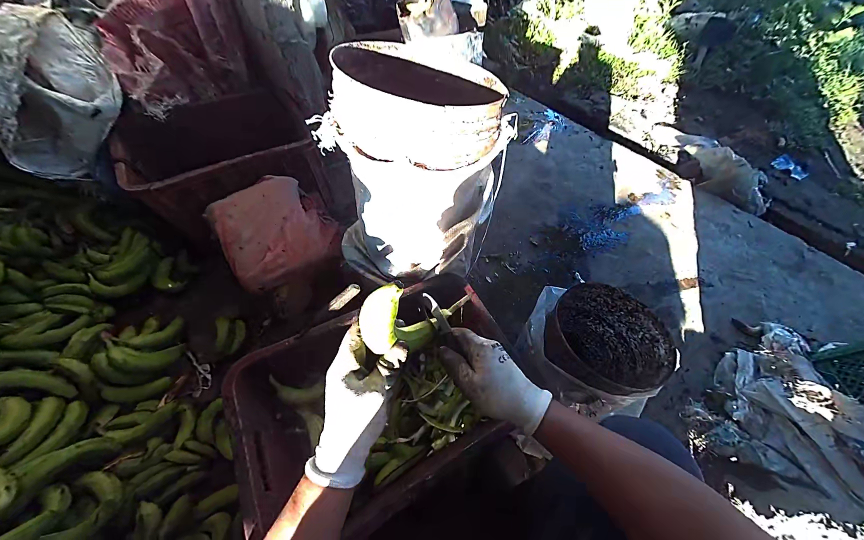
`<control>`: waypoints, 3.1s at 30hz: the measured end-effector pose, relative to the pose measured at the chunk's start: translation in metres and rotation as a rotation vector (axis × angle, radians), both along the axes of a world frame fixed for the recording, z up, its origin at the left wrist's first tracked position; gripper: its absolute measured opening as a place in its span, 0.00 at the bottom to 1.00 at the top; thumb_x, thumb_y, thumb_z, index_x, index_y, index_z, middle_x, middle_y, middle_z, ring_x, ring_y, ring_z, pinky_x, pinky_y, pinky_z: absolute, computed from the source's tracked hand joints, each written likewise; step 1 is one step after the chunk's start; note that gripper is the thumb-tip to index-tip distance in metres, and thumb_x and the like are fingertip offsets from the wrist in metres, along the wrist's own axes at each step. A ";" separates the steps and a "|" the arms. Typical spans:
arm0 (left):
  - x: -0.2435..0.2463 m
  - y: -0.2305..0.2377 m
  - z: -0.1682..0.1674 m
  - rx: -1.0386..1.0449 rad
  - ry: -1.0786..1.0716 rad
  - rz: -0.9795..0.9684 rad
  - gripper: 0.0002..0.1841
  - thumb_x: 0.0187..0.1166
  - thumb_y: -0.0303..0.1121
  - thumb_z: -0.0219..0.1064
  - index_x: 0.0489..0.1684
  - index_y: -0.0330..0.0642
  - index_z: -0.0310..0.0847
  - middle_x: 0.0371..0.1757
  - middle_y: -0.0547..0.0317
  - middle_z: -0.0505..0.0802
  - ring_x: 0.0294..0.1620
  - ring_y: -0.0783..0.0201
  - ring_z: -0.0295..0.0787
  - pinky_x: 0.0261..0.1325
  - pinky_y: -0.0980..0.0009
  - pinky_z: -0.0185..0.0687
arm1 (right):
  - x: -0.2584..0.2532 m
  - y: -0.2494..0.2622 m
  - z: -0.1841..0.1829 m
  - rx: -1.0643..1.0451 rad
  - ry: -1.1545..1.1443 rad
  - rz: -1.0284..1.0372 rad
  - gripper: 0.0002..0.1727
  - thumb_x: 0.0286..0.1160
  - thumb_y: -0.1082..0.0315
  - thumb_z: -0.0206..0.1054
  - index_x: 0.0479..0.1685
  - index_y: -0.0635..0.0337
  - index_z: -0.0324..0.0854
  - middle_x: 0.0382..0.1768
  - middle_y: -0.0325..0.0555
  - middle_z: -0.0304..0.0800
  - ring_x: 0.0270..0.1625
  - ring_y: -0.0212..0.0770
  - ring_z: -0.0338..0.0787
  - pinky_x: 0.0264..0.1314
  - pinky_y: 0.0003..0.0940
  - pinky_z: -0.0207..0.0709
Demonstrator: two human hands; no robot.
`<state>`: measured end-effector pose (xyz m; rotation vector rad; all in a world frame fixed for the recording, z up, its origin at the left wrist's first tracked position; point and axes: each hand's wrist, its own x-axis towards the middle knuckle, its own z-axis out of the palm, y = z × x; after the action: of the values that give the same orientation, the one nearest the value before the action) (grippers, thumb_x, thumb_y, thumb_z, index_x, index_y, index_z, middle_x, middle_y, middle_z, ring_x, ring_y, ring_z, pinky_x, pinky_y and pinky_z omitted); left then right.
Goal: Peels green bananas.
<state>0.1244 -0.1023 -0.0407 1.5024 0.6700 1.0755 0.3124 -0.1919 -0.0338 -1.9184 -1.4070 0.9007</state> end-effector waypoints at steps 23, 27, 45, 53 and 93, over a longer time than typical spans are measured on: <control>-0.001 -0.007 0.016 -0.298 0.257 0.056 0.23 0.95 0.43 0.43 0.65 0.40 0.82 0.51 0.61 0.92 0.52 0.76 0.87 0.60 0.74 0.84 | 0.011 0.007 -0.002 0.324 -0.518 -0.103 0.26 0.84 0.41 0.59 0.67 0.47 0.87 0.53 0.51 0.93 0.57 0.52 0.92 0.59 0.56 0.85; 0.008 0.003 -0.013 -0.537 -0.079 -0.073 0.23 0.94 0.48 0.48 0.66 0.40 0.80 0.48 0.52 0.92 0.45 0.64 0.90 0.51 0.66 0.89 | 0.053 0.010 0.011 0.133 -0.245 -0.403 0.32 0.82 0.35 0.58 0.74 0.45 0.79 0.58 0.45 0.92 0.60 0.45 0.91 0.68 0.57 0.81; 0.002 -0.013 0.004 -0.779 -0.225 -0.316 0.21 0.95 0.42 0.43 0.62 0.39 0.78 0.37 0.50 0.90 0.31 0.63 0.89 0.32 0.68 0.89 | 0.009 0.014 0.000 0.626 -0.421 -0.166 0.21 0.75 0.47 0.73 0.62 0.44 0.90 0.54 0.48 0.91 0.59 0.49 0.89 0.61 0.55 0.84; 0.003 0.004 -0.004 -0.525 -0.154 -0.144 0.20 0.93 0.39 0.51 0.75 0.36 0.72 0.46 0.46 0.92 0.40 0.57 0.93 0.42 0.61 0.93 | 0.009 -0.006 0.027 0.464 0.022 -0.291 0.26 0.77 0.45 0.70 0.67 0.50 0.83 0.55 0.39 0.91 0.52 0.33 0.91 0.57 0.38 0.89; -0.009 0.010 0.013 -0.584 -0.200 -0.050 0.15 0.91 0.31 0.51 0.68 0.36 0.73 0.45 0.53 0.91 0.43 0.65 0.91 0.48 0.68 0.91 | -0.003 0.001 -0.005 0.453 -0.238 0.086 0.24 0.78 0.44 0.69 0.65 0.47 0.89 0.59 0.43 0.91 0.65 0.38 0.87 0.71 0.40 0.80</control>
<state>0.1152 -0.0920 -0.0276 0.8931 0.7230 0.8763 0.3093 -0.1913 -0.0390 -1.6628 -1.6731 0.3498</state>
